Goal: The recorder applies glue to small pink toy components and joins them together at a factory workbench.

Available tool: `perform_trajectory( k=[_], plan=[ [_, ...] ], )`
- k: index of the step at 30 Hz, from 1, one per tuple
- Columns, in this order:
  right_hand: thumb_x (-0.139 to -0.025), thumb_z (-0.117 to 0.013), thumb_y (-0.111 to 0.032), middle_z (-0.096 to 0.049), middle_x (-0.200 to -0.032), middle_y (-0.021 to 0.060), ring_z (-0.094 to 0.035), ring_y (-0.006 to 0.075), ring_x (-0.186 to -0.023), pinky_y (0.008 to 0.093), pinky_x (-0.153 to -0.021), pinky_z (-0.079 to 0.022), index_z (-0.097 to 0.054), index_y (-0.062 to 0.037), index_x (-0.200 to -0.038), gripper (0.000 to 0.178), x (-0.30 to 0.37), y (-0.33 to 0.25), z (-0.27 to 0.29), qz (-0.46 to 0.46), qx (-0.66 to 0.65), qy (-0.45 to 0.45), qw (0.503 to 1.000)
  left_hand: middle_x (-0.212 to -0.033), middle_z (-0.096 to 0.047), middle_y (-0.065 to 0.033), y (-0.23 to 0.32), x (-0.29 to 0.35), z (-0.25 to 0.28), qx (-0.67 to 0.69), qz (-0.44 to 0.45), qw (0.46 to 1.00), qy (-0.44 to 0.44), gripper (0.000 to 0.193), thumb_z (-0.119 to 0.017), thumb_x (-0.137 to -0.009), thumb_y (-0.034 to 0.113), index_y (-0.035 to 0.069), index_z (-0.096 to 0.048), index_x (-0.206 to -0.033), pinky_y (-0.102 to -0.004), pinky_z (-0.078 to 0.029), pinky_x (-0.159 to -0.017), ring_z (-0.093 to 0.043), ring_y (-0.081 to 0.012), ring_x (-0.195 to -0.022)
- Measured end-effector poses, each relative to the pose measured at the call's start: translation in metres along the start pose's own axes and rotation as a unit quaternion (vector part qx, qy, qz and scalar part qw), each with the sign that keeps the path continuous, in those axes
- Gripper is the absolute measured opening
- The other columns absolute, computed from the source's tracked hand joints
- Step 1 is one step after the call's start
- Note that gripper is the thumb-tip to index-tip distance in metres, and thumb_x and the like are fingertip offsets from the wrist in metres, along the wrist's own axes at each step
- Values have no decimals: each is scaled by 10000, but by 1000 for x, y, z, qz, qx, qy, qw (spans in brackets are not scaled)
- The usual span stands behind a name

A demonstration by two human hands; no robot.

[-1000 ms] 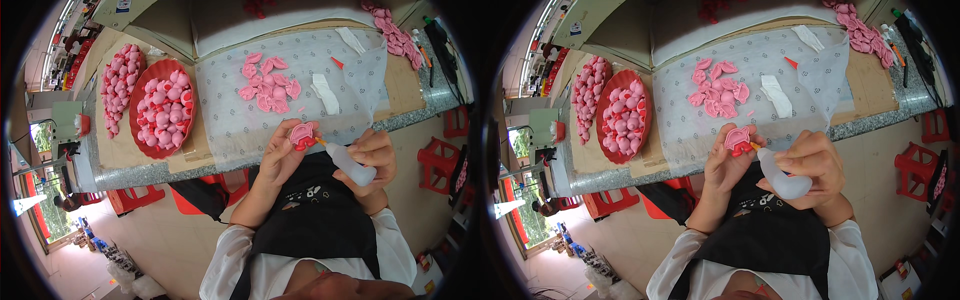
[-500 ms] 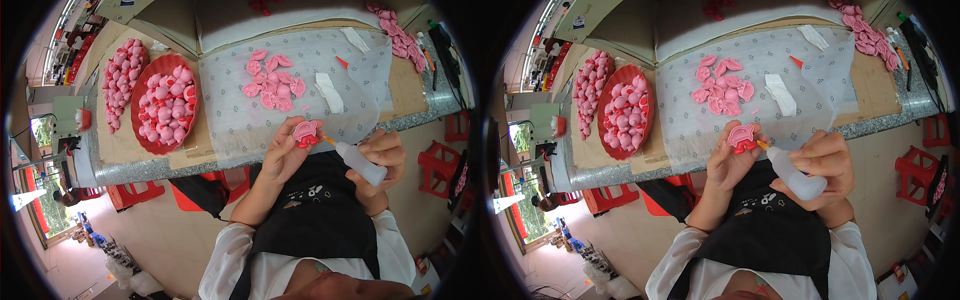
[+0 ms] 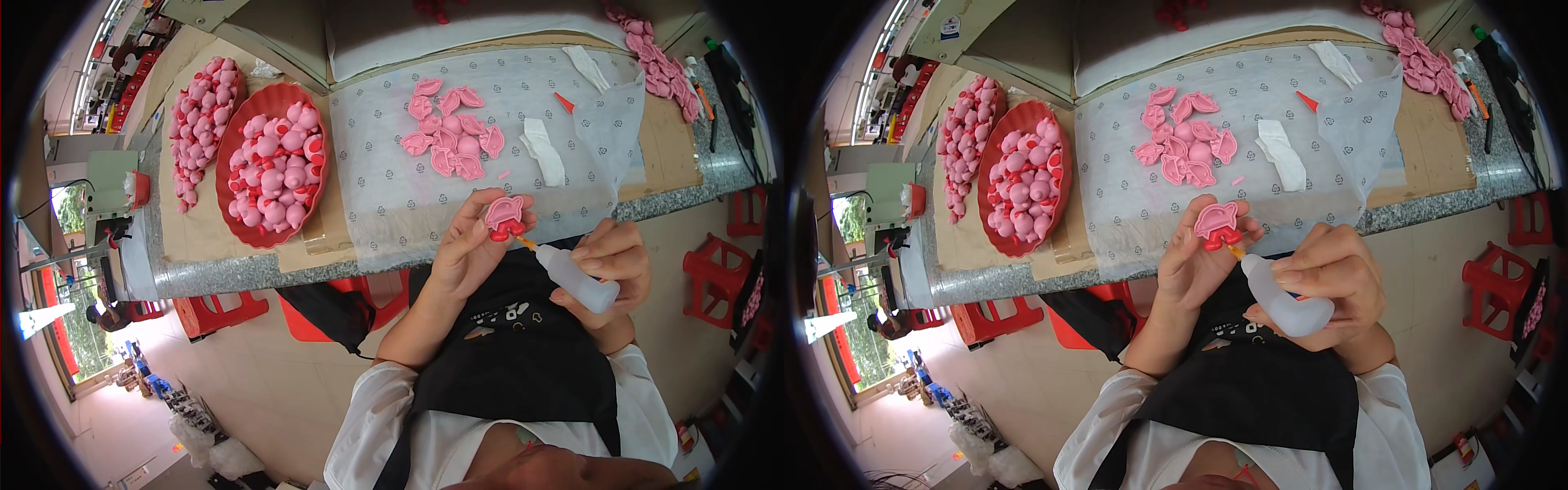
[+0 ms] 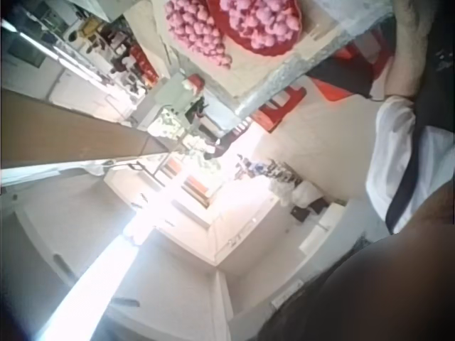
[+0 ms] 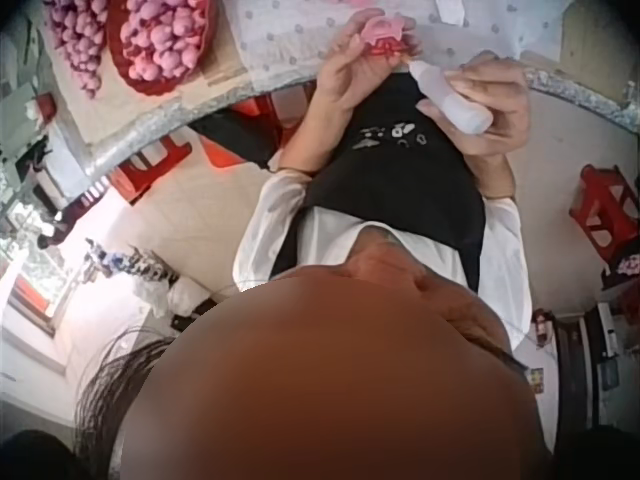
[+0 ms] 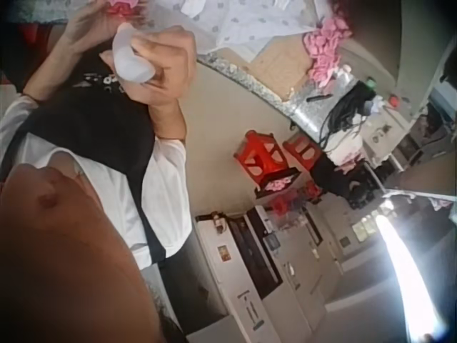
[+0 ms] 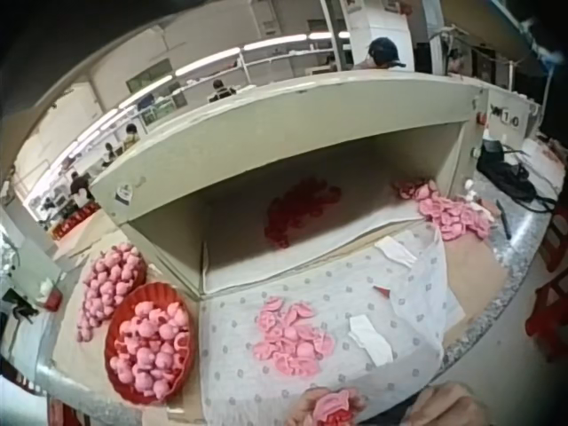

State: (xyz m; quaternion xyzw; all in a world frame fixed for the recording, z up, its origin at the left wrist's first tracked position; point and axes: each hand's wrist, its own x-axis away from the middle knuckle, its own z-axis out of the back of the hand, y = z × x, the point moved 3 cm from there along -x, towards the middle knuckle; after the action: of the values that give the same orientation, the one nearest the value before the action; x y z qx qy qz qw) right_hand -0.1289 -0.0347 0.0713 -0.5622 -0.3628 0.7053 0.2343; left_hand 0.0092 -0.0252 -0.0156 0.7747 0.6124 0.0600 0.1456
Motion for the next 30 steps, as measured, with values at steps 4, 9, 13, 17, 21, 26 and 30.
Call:
perform_trajectory(
  k=[4, 9, 13, 17, 21, 26, 30],
  plan=[
    [-440, -788, -22, -504, -825, 63, -470, 126, -585, 227, -488, -357, -507, -71, -832, 484, -1, -1, 2, 17, -3, -1, 1000, -1125, -445, -182, 0, 0, 0, 2, -1, 1000, -4, 362, -525, -782, 174, 61, -409, -1105, -385, -293, -926, -458, -265, -1020],
    [-441, -789, -21, -506, -828, 65, -474, 129, -591, 228, -491, -357, -502, -72, -828, 485, -1, -3, -1, 18, -8, -2, 1000, -1111, -459, -175, -2, 1, 0, -8, 7, 1000, -4, 358, -529, -780, 167, 59, -414, -1101, -378, -298, -923, -460, -257, -1019],
    [-438, -791, -23, -505, -828, 67, -475, 130, -582, 233, -486, -357, -497, -73, -827, 490, -1, -1, -4, 15, -10, -11, 1000, -1104, -470, -165, -1, 1, -2, -20, 9, 1000, 6, 355, -531, -778, 164, 58, -420, -1099, -369, -306, -915, -460, -251, -1020],
    [-434, -793, -25, -504, -829, 69, -476, 129, -571, 234, -478, -353, -493, -72, -834, 502, -1, -2, -5, 20, 1, -13, 1000, -1106, -469, -163, -2, 1, -2, -20, 11, 1000, 0, 356, -532, -777, 162, 58, -420, -1099, -366, -311, -910, -461, -251, -1018],
    [-435, -795, -28, -508, -839, 70, -484, 130, -585, 233, -486, -353, -492, -71, -842, 510, -1, -1, -3, 25, -8, -12, 1000, -1106, -469, -167, -2, 1, -1, -22, 7, 1000, 4, 356, -533, -777, 164, 58, -421, -1099, -364, -315, -905, -463, -253, -1015],
    [-446, -792, -29, -514, -856, 69, -489, 128, -612, 234, -507, -355, -493, -75, -844, 500, -2, 0, -4, 28, 0, -4, 1000, -1109, -467, -172, -2, 2, -2, -16, 17, 1000, 8, 359, -534, -776, 165, 59, -422, -1100, -359, -314, -899, -463, -256, -1013],
    [-449, -793, -35, -516, -861, 63, -493, 125, -624, 232, -512, -354, -495, -80, -845, 498, -2, 2, -7, 32, -3, 1, 999, -1107, -469, -174, -2, 2, -2, -22, 13, 1000, 7, 362, -538, -773, 162, 62, -422, -1101, -362, -310, -900, -463, -259, -1012]
  ],
)
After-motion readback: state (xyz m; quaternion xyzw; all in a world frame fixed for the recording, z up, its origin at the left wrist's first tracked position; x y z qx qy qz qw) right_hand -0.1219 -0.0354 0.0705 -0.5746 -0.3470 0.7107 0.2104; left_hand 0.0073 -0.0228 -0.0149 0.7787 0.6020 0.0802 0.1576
